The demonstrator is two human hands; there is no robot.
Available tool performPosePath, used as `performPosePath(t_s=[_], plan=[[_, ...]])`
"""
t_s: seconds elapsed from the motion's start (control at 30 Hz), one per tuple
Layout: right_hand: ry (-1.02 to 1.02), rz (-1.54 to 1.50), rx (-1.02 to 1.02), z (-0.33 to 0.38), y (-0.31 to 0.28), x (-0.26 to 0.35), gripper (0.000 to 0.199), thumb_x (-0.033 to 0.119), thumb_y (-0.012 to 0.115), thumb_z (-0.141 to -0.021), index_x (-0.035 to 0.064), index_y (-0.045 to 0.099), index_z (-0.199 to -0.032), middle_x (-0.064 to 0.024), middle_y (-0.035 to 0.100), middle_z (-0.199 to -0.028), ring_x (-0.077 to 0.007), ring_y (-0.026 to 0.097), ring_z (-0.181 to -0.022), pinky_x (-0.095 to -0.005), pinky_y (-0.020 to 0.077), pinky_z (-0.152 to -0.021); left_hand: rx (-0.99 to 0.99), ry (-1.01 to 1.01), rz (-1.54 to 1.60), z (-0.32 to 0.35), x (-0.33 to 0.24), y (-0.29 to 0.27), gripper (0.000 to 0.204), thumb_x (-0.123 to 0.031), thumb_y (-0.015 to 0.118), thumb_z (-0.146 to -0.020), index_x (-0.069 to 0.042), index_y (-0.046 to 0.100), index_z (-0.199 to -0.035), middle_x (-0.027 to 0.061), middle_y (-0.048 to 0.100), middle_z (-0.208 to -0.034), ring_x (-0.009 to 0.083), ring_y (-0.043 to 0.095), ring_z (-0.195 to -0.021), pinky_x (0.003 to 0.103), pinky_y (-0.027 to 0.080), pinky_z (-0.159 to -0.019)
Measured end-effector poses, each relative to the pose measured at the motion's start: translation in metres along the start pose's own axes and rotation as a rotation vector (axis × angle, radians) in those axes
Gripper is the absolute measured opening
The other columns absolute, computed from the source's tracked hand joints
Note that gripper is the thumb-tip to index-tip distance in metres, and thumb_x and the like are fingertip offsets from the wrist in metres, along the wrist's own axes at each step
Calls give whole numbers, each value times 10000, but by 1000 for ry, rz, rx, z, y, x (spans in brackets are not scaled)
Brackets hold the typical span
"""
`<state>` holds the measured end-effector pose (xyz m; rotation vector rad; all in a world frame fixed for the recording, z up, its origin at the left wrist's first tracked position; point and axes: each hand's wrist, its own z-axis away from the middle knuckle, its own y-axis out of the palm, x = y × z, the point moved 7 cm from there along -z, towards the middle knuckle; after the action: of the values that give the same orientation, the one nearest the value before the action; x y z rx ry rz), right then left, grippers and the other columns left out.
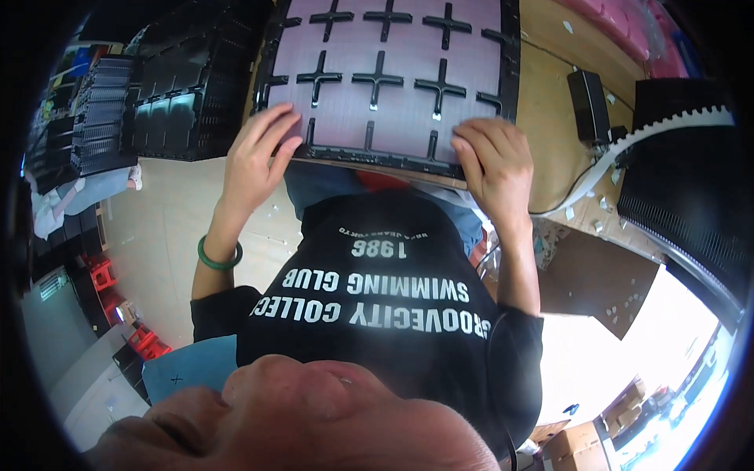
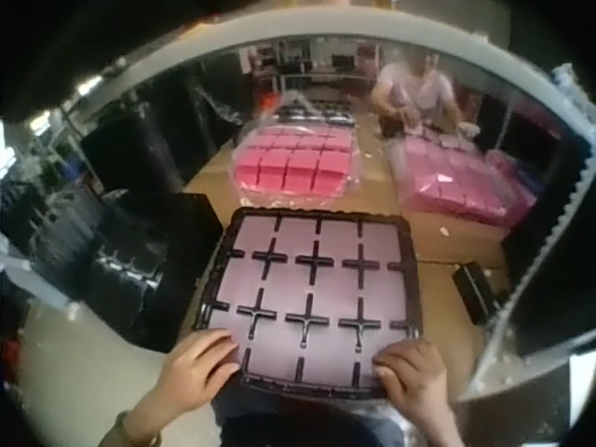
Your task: The person peels adhesive pieces from a strip and applies them onto a plastic tray by hand, then places a foam sheet onto the tray.
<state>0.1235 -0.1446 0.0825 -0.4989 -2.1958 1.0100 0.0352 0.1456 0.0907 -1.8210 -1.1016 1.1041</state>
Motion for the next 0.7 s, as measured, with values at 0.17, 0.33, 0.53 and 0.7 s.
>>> performPosePath(t_s=[0.17,0.33,0.53,0.7], plan=[[76,-136,4,20,-11,-3,87,108,703,-880,36,714,-832,-70,707,-898,-234,649,-891,-365,486,-833,48,-101,102,27,7,-11,184,-134,711,-892,-12,716,-1030,106,680,-1050,274,654,-948,352,523,-813],[102,-51,-132,-1,-15,-19,133,160,667,-922,62,758,-922,-41,742,-1014,-234,631,-1077,-366,455,-927,-159,42,61,-6,10,-7,245,-176,717,-891,-24,716,-1082,104,676,-1099,269,635,-1026,360,510,-867],[-78,31,56,-6,6,6,169,239,733,-869,75,758,-900,-16,728,-953,-223,615,-1016,-363,460,-913,44,284,100,-22,-43,26,325,-252,750,-840,-25,717,-1071,89,655,-1090,269,624,-980,370,502,-830],[-6,9,24,7,-7,-4,207,250,738,-876,55,752,-809,-17,709,-863,-205,608,-941,-348,464,-856,184,240,268,-23,-51,26,335,-290,782,-815,-20,709,-1000,74,650,-1043,268,621,-912,360,498,-783]])
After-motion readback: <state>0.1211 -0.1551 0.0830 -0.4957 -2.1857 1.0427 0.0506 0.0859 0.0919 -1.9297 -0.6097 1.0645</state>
